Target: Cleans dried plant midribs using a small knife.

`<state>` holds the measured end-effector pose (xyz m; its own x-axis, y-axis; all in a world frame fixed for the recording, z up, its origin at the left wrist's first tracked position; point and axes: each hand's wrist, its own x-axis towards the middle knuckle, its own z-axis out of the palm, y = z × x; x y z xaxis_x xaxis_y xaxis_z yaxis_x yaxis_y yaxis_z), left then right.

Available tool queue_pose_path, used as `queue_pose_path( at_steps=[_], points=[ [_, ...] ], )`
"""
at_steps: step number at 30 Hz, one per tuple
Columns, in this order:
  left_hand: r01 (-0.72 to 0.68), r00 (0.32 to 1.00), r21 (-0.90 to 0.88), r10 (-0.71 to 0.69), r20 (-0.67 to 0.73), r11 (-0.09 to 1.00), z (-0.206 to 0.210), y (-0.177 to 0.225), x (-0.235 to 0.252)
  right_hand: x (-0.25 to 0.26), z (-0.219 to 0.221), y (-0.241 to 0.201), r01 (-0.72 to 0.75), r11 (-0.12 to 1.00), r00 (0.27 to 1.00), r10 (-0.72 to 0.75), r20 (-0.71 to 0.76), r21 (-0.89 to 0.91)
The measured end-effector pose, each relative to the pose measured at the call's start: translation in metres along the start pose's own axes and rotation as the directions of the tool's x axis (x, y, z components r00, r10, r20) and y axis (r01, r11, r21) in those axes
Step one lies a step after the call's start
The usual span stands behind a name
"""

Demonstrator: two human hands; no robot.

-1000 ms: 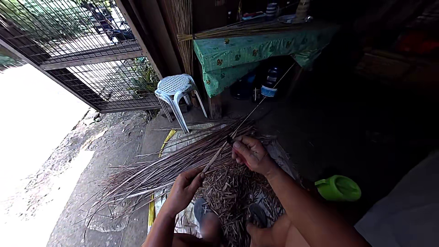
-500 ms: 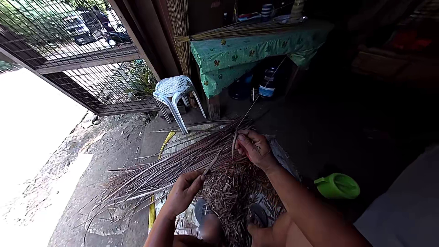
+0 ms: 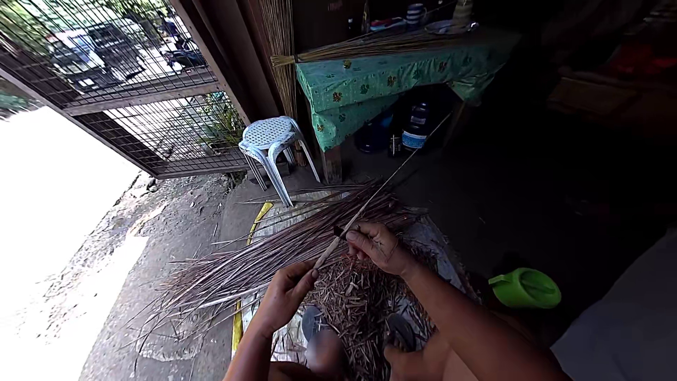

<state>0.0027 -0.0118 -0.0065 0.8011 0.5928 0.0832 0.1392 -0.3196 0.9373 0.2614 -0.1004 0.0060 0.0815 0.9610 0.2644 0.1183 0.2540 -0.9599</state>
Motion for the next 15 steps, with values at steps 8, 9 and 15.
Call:
queue_pose_path(
  at_steps=[8, 9, 15],
  points=[
    [-0.024, 0.999, 0.017, 0.023, 0.027, 1.000, 0.001, 0.001, 0.000, 0.006, -0.021, 0.000, 0.148, 0.984, 0.950, -0.170, -0.263, -0.102],
    [-0.025, 0.999, 0.018, 0.024, 0.030, 1.000, 0.001, 0.000, 0.000, 0.007, -0.025, 0.000, 0.151, 0.984, 0.939, -0.172, -0.298, -0.094],
    [-0.006, 0.999, 0.001, 0.006, 0.047, 1.000, 0.002, -0.003, -0.001, 0.004, -0.030, -0.005, 0.074, 0.996, 0.961, -0.060, -0.271, 0.041]
  ],
)
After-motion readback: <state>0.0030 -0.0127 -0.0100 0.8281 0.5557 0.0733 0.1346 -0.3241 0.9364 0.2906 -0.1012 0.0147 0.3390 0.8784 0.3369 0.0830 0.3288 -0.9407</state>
